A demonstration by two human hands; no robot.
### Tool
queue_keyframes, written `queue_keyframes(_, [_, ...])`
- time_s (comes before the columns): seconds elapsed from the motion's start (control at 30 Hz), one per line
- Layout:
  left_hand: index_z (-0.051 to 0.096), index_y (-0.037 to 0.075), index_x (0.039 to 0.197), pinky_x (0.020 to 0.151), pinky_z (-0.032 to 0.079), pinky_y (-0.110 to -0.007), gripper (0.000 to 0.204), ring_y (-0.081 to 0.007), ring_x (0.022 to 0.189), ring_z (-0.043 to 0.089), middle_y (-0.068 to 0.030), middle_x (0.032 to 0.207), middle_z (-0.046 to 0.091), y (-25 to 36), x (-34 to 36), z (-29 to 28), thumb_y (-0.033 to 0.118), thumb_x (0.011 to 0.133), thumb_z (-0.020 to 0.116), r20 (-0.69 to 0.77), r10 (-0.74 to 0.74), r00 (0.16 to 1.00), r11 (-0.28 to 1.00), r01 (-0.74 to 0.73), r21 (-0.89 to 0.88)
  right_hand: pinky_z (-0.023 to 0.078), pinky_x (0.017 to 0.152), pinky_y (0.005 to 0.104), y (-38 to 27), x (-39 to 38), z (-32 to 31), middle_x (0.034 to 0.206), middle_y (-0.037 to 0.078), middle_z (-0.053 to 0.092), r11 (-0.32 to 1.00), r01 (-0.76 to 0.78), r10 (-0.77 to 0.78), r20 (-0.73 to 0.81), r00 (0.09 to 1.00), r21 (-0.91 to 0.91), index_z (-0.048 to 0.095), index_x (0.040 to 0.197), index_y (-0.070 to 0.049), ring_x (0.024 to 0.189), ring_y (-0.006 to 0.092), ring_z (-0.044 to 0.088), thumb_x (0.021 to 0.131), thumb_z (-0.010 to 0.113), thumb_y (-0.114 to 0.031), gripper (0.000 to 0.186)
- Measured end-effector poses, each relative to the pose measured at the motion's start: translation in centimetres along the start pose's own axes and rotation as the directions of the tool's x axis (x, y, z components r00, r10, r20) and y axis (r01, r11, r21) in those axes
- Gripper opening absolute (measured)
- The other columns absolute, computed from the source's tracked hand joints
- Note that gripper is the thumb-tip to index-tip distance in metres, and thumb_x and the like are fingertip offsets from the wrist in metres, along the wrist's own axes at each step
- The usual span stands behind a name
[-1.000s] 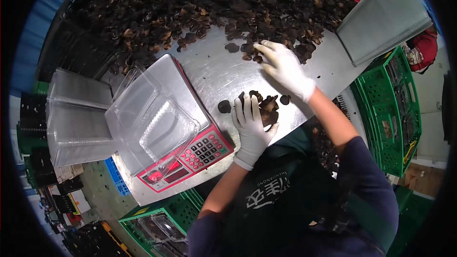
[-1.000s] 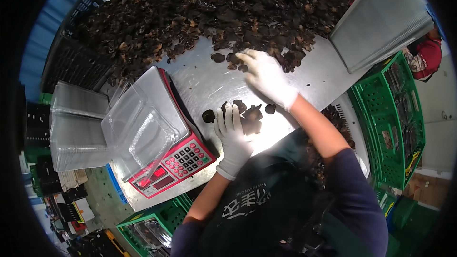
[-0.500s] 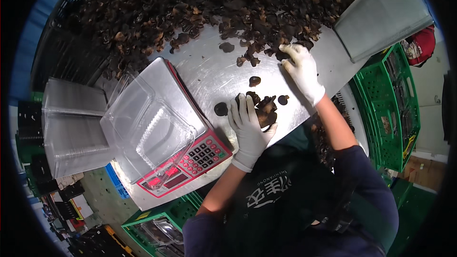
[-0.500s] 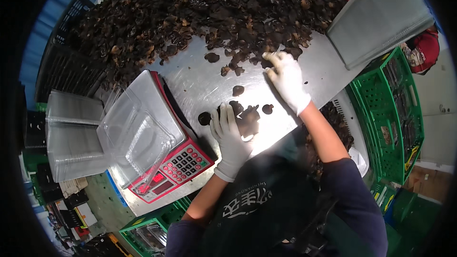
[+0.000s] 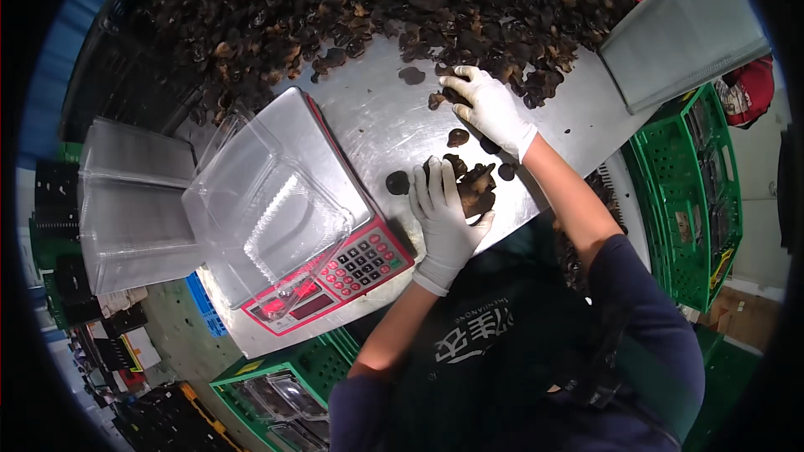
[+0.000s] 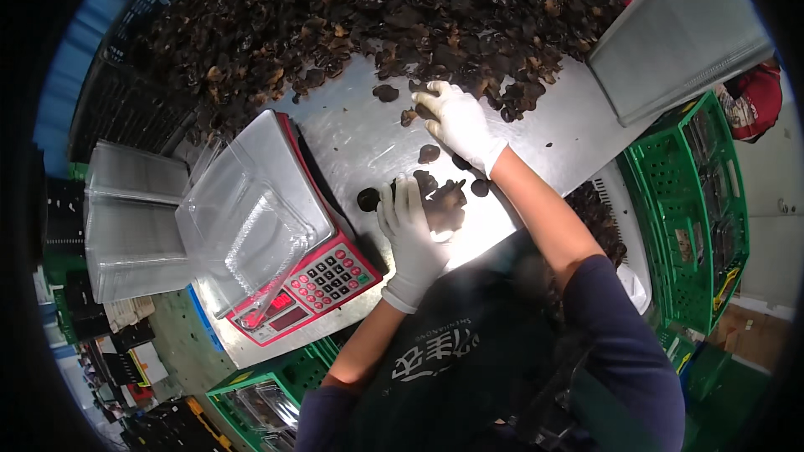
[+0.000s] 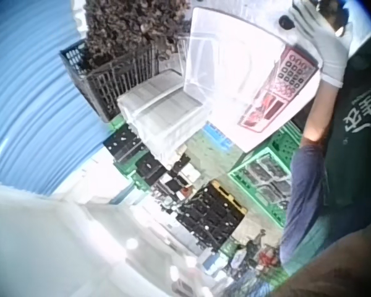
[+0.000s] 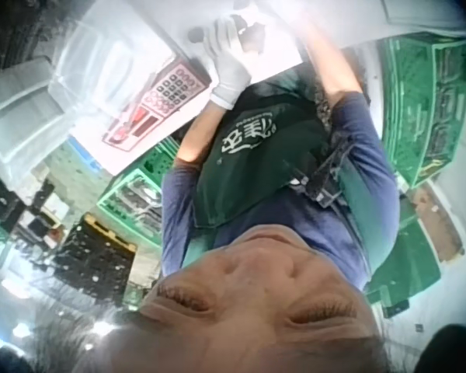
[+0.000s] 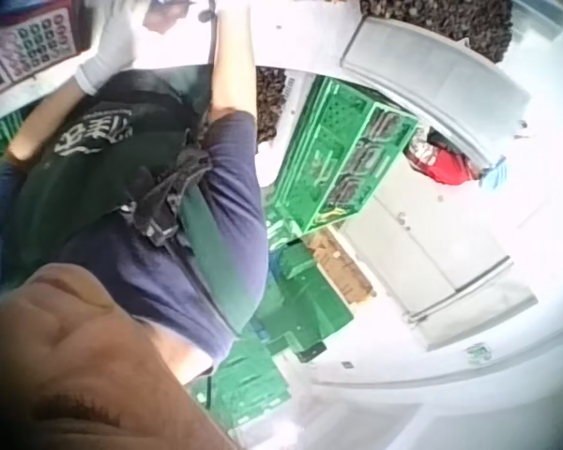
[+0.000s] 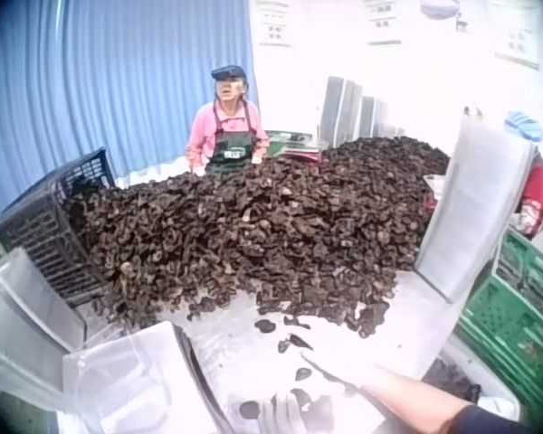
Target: Picking dried mushrooms from a pile on a table, weighing them in a plastic container on a digital scale, and placing the filled container into a crate.
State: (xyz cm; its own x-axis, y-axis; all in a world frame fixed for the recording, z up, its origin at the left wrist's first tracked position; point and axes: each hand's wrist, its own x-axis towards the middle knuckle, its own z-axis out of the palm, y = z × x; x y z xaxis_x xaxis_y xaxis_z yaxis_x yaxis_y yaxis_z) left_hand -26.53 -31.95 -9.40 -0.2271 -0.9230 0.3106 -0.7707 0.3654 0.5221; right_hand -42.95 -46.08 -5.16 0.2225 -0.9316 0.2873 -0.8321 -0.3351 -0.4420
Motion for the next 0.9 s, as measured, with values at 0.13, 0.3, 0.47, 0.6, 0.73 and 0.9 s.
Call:
queue_keyframes(0.13, [0.03,-0.007,0.15,0.117,0.019,-0.059,0.11,-0.0499,0.145,0.022,-0.0275,0.155,0.03,-0.2,-0.3,-0.2,0.045,0.068,0.081,0.007,-0.017,1.0,1.0,0.017,0.001,0.054,0.079,0.037,-0.9,-3.4,-2.0,0.096,0.007,0.07,0.993,0.071,-0.084,0.152,0.985,0.09,0.074,0.1,-0.006,0.088,0.0285,0.068,0.086,0.069,-0.01,0.015])
queue_keyframes(0.3, [0.028,-0.007,0.151,0.116,0.018,-0.06,0.111,-0.0503,0.145,0.021,-0.0269,0.155,0.03,-0.3,-0.4,0.2,0.045,0.068,0.081,-0.036,0.013,0.999,1.0,-0.013,-0.005,0.055,0.074,0.0302,-0.8,-7.9,-5.4,0.089,0.013,0.071,0.849,-0.38,0.315,0.227,0.922,0.366,0.074,0.104,0.0,0.079,0.022,0.071,0.089,0.069,-0.005,0.016])
queue_keyframes(0.47, [0.026,-0.006,0.152,0.117,0.017,-0.06,0.112,-0.0505,0.145,0.02,-0.0263,0.155,0.029,-0.4,-0.6,0.0,0.045,0.069,0.081,-0.023,-0.003,1.0,1.0,0.003,0.03,0.054,0.078,0.0334,-0.9,-4.1,-2.9,0.094,0.012,0.069,0.965,-0.11,0.105,0.032,0.994,0.238,0.073,0.105,-0.002,0.086,0.0268,0.069,0.09,0.067,-0.009,0.017])
queue_keyframes(0.6, [0.024,-0.005,0.153,0.117,0.016,-0.059,0.113,-0.0497,0.146,0.02,-0.0261,0.156,0.029,-0.7,-0.7,0.2,0.045,0.069,0.08,-0.072,0.03,0.997,0.999,-0.028,0.025,0.053,0.077,0.0401,-0.5,0.7,1.9,0.092,0.012,0.066,1.0,0.02,-0.019,-0.036,0.999,0.014,0.074,0.102,-0.01,0.086,0.0328,0.067,0.084,0.068,-0.009,0.019])
queue_keyframes(0.73, [0.023,-0.005,0.153,0.118,0.015,-0.058,0.114,-0.0476,0.147,0.019,-0.026,0.156,0.028,-0.4,-0.4,0.2,0.045,0.068,0.08,-0.065,0.026,0.998,1.0,-0.027,-0.012,0.054,0.073,0.0439,2.5,3.7,3.8,0.086,0.014,0.067,0.985,0.114,-0.113,0.012,0.994,-0.133,0.072,0.087,-0.011,0.08,0.0344,0.067,0.079,0.066,-0.012,0.01])
queue_keyframes(0.9, [0.022,-0.005,0.154,0.118,0.013,-0.057,0.115,-0.0459,0.147,0.019,-0.0259,0.156,0.028,-1.0,-0.7,0.8,0.044,0.067,0.081,-0.084,0.015,0.996,1.0,-0.014,0.018,0.052,0.072,0.0444,1.1,1.2,-0.3,0.087,0.011,0.067,0.971,0.175,-0.178,-0.001,0.984,-0.16,0.069,0.086,-0.01,0.078,0.0329,0.065,0.083,0.066,-0.015,0.007])
